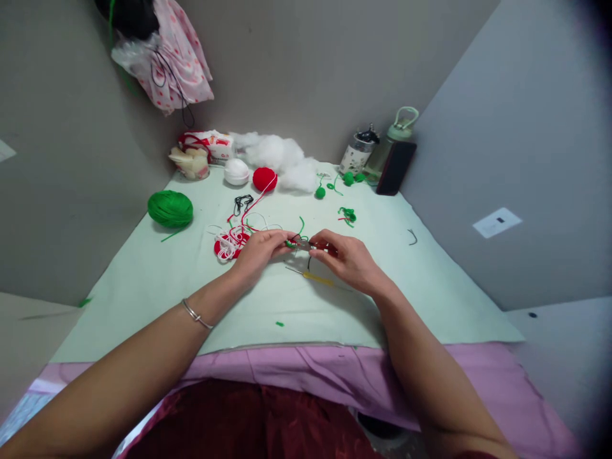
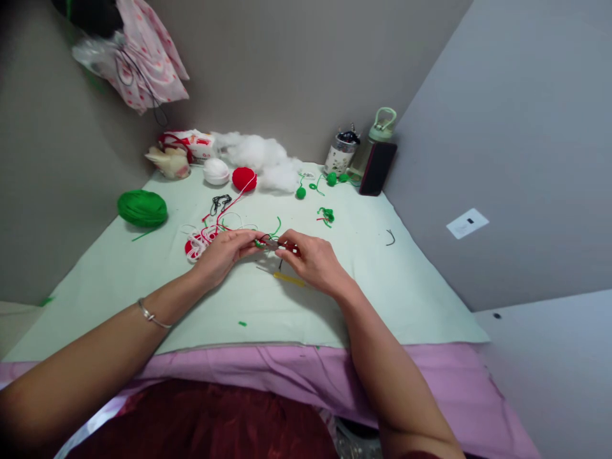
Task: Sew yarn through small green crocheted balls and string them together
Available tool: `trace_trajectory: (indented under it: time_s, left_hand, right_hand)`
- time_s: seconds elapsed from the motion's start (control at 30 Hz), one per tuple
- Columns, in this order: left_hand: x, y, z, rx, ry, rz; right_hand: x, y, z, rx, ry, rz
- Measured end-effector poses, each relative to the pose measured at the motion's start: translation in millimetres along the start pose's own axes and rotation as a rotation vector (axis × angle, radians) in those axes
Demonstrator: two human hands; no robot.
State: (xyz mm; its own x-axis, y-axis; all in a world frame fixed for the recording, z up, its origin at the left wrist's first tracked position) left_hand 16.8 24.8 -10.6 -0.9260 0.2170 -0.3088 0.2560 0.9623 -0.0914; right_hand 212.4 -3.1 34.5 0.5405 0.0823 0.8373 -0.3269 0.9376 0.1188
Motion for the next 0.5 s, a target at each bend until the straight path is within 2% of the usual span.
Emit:
trace_trajectory:
  time_s: [0.17, 0.5]
  left_hand:
    - [-0.2, -0.7, 0.2, -0.003, 0.046, -0.006]
    - [1.9, -1.4, -0.9, -0.097, 0.101, 0.011]
  right_hand:
    - [-1.1, -0.1, -1.2, -0.001, -0.037, -0.002]
    - [1.8, -0.4, -2.0, -0.007, -0.058, -0.028]
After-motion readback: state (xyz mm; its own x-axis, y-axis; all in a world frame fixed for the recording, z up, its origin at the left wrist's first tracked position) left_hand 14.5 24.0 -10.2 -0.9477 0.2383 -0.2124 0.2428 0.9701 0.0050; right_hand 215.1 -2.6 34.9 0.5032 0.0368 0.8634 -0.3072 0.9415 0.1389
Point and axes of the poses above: each hand's wrist, its own y-axis towards the middle knuckle, its own x-axis out of the back of the hand, z = x × y, the point moved 2 cm from there along y, towards the middle knuckle, and after that the axes turned 2 degrees about -x, right-handed, at the moved point
